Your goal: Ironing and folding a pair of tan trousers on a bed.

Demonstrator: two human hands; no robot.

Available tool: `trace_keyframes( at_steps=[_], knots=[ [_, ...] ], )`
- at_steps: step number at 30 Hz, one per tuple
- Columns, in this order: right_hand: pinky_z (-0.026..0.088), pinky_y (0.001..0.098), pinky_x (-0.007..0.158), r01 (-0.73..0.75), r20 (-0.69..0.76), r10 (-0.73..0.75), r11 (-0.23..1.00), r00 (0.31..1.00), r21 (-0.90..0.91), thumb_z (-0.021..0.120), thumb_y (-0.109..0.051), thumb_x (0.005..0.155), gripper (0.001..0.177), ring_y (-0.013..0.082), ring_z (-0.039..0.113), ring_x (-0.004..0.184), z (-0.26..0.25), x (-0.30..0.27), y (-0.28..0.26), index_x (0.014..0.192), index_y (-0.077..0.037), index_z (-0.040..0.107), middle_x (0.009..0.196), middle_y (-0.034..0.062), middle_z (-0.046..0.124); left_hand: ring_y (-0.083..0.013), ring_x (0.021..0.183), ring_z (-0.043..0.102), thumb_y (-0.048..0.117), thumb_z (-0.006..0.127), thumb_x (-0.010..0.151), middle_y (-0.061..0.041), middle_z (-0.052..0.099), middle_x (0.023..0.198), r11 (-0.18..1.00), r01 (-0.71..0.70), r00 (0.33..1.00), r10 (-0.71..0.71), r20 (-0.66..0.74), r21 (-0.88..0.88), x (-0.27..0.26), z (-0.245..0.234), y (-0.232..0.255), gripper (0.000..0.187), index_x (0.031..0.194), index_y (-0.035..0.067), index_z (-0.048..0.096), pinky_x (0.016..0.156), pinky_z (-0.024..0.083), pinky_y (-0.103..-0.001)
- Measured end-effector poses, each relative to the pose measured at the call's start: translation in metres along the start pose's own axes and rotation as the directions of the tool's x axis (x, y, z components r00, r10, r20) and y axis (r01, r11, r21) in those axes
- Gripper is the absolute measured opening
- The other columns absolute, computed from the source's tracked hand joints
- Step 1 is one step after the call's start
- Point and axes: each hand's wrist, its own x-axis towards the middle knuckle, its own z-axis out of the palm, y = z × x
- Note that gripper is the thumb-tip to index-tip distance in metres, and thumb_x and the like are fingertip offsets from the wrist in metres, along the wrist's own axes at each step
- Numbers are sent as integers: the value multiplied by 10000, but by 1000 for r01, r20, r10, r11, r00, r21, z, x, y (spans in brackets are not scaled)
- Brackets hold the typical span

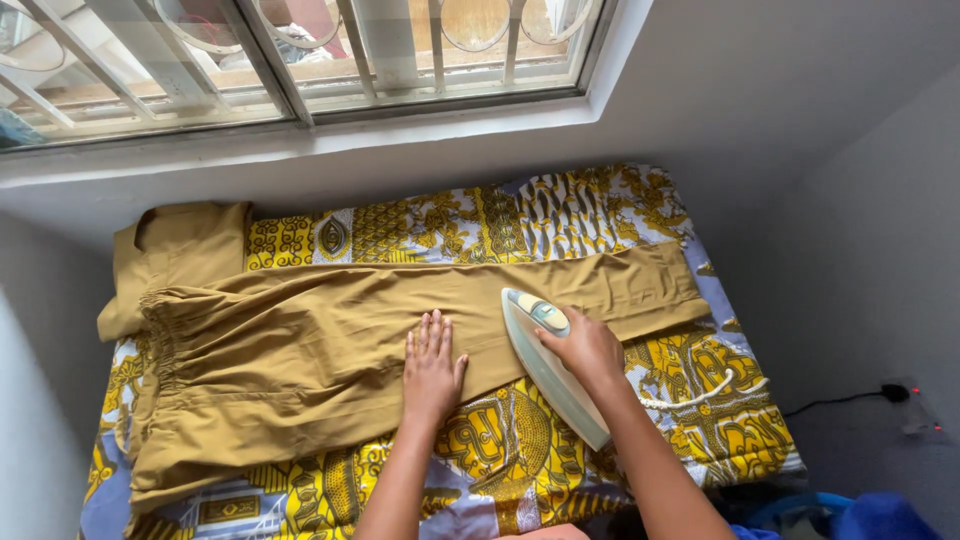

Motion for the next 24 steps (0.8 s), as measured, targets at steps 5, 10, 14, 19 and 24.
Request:
trace_keyframes(
  at_steps=[5, 10, 14, 19, 24],
  knots=[
    [592, 456, 829, -76, -23, 77, 997, 997, 33, 719, -595, 798, 643, 305, 757, 951, -8, 32, 1, 1295, -189, 684, 1020, 142, 783, -259, 1564, 100, 448, 473, 988, -114, 136, 1697, 1000, -4, 999, 5, -44, 24, 3, 3, 3, 742, 1593, 80, 253, 1248, 80, -469],
    [589, 461, 834, -113, -64, 116, 993, 991, 46, 705, -590, 823, 607, 317, 753, 960, -12, 60, 9, 1273, -183, 703, 1043, 154, 776, -254, 1563, 96, 465, 477, 984, -111, 143, 1695, 999, 14, 1000, -15, 9, 32, 7, 6, 0, 754, 1596, 88, 251, 1249, 81, -467],
    [563, 477, 876, -158, -107, 166, 984, 980, 78, 713, -585, 830, 562, 357, 730, 1000, -13, 64, 21, 1198, -162, 738, 1058, 185, 762, -252, 1565, 112, 483, 525, 940, -97, 173, 1688, 998, 51, 996, -54, 67, 42, 14, 3, 4, 780, 1578, 98, 295, 1250, 89, -458],
    [557, 482, 897, -155, -103, 172, 975, 980, 156, 733, -564, 800, 568, 377, 730, 1007, -16, 31, 27, 1203, -164, 732, 1053, 197, 765, -250, 1558, 117, 472, 559, 903, -83, 183, 1680, 989, 117, 974, -133, 185, 96, 28, -19, 23, 791, 1564, 106, 324, 1251, 92, -463],
    [564, 485, 893, -185, -107, 201, 972, 974, 148, 736, -565, 791, 583, 383, 729, 1009, -12, 18, 35, 1223, -173, 727, 1064, 190, 764, -273, 1583, 137, 387, 541, 911, -120, 203, 1706, 981, 16, 1000, -14, -10, 195, 25, 32, 39, 733, 1565, 107, 367, 1268, 111, -457]
  ],
)
